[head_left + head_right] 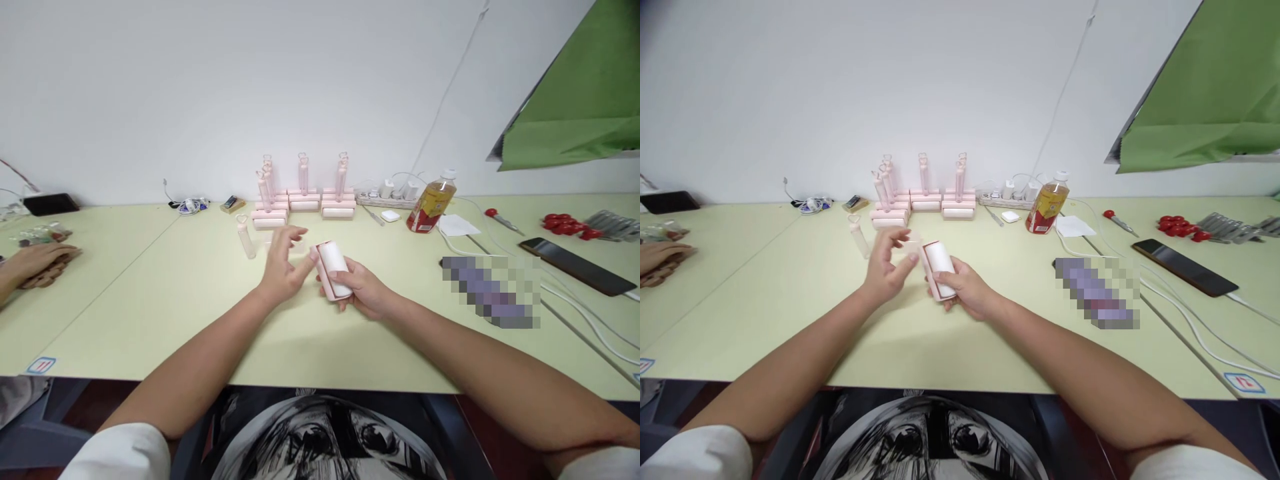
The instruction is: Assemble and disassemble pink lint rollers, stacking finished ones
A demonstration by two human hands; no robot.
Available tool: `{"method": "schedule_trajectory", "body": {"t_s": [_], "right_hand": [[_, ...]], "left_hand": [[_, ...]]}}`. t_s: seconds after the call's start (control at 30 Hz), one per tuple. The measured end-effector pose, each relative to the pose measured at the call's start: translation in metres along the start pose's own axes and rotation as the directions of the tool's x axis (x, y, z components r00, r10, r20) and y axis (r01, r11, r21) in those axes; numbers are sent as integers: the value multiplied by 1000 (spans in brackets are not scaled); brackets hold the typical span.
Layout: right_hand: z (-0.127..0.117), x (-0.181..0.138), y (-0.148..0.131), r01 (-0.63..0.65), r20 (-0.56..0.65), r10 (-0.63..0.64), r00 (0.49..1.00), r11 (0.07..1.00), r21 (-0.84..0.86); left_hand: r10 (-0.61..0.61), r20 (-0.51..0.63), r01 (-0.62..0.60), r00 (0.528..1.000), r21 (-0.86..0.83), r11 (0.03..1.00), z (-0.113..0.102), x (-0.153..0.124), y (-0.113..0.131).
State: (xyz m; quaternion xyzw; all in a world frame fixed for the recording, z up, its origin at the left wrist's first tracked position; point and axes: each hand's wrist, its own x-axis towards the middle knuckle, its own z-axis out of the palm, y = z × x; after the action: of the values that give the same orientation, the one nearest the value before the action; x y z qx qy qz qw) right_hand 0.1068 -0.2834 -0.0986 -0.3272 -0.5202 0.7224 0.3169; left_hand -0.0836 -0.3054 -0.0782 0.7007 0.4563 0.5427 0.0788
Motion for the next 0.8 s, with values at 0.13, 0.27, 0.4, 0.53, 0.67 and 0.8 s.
{"method": "schedule_trajectory", "body": {"t_s": [0.13,0.27,0.4,0.53,0.67,0.8], "right_hand": [[-14,8,-6,-46,-285,-72,956,921,-387],[-26,14,-7,26,-317,-256,913,813,-581],[-33,17,-5,15,-324,-260,910,799,-601],[-35,19,-4,-11,-323,-258,910,766,-643],[-34,19,-4,-74,-339,-252,906,695,-716],[-35,19,-4,-103,-339,-251,907,648,-755]], "left_hand": [[11,-357,118,934,337,934,-30,21,-20],[-81,-450,313,889,470,825,-55,36,-48],[-279,-334,414,900,461,785,-56,36,-71],[-355,-256,435,899,437,787,-52,33,-83],[-362,-259,443,896,459,770,-54,35,-89],[-392,-259,469,883,471,747,-55,35,-93]]}}
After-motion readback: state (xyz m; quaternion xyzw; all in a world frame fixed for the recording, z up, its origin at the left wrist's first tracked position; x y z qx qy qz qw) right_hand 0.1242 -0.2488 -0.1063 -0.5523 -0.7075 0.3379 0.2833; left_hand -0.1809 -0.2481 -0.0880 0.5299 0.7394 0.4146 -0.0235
